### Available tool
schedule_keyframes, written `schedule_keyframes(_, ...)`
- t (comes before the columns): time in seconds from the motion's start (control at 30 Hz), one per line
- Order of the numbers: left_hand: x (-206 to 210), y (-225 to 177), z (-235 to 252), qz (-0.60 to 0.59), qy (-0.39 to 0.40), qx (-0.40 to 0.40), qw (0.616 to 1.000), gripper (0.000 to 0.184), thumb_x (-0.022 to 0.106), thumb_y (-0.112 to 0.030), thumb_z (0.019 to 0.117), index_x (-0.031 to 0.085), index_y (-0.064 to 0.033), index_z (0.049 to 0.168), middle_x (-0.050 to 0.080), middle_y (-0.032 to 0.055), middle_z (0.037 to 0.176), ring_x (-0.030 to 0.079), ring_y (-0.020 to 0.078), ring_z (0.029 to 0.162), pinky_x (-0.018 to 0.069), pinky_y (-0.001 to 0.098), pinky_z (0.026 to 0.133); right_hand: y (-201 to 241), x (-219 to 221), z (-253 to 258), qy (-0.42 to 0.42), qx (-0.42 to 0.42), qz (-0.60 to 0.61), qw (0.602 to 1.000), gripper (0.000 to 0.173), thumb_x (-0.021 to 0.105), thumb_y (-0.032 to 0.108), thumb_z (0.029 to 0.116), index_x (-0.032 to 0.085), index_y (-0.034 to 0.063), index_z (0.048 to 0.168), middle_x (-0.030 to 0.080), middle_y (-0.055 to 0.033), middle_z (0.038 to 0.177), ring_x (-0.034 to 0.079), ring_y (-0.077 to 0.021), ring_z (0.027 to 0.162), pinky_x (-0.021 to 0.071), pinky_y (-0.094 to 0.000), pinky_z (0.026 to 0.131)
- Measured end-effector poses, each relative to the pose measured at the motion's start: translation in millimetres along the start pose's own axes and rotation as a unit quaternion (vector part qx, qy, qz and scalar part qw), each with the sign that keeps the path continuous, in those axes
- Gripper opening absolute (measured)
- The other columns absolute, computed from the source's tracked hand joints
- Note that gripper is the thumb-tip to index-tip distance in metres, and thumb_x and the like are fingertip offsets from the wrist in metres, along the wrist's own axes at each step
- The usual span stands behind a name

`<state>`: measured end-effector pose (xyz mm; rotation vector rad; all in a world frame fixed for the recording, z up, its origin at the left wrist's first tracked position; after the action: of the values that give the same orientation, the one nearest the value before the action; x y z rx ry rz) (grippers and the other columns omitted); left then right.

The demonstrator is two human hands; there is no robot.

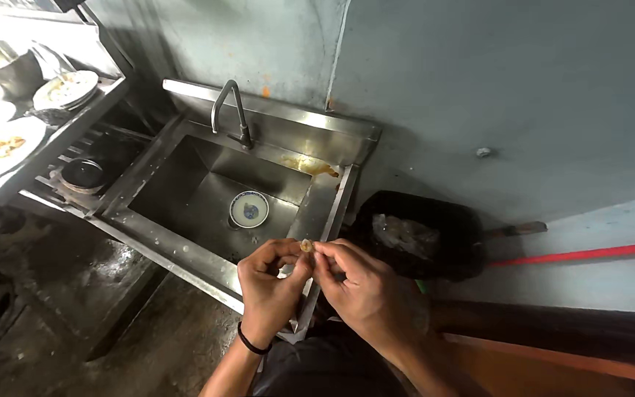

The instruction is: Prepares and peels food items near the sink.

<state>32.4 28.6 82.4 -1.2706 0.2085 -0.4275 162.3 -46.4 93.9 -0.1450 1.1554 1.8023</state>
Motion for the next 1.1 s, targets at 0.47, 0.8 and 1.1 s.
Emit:
schedule_keyframes(0.47, 4.9, -11.1, 11.0, -0.016, -0.018, -0.012, 1.0, 0.011, 0.077, -0.003, 0.0819, 0.076, -0.0024, 0.093, 0.072, 0.0085, 0.081, 0.064, 0.0135, 0.058, 0.0574, 0.0267, 0.053, 4.3, -12.3, 5.6, 0.053, 0.031, 0.1, 0.993, 0.027, 0.062, 0.021, 0.098, 0.073, 0.0068, 0.118, 0.066, 0.0055, 0.094, 0.063, 0.0028, 0.074, 0.0586, -0.0152, 0.063)
schedule_keyframes(0.8, 5.9, -8.0, 10.5, -0.023, 0.018, -0.015, 0.999, 0.008, 0.075, -0.005, 0.0832, 0.075, -0.0035, 0.091, 0.07, 0.0057, 0.08, 0.061, 0.0099, 0.058, 0.0537, 0.0239, 0.052, 4.8, -13.1, 2.7, 0.005, -0.052, 0.007, 0.999, 0.022, 0.061, 0.017, 0.099, 0.075, 0.0027, 0.109, 0.066, -0.0008, 0.087, 0.061, 0.0008, 0.073, 0.0525, -0.0117, 0.064)
schedule_keyframes(1.1, 3.8, -11.5, 8.3, 0.003, 0.042, -0.07, 0.997, 0.015, 0.063, -0.006, 0.0937, 0.077, -0.0047, 0.098, 0.072, 0.0069, 0.086, 0.064, 0.0129, 0.063, 0.0563, 0.0271, 0.057, -3.9, -7.6, 6.8, 0.002, -0.017, -0.025, 1.0, 0.018, 0.062, 0.016, 0.096, 0.075, 0.0059, 0.105, 0.062, 0.0014, 0.081, 0.056, 0.0005, 0.064, 0.0489, -0.0131, 0.056)
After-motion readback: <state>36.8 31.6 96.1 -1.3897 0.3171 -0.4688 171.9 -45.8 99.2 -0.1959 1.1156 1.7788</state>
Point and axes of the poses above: each hand's wrist, its own z-axis towards the middle knuckle, its own x-axis out of the palm, y = z × x, the point moved 1 cm from there along z, towards the middle knuckle
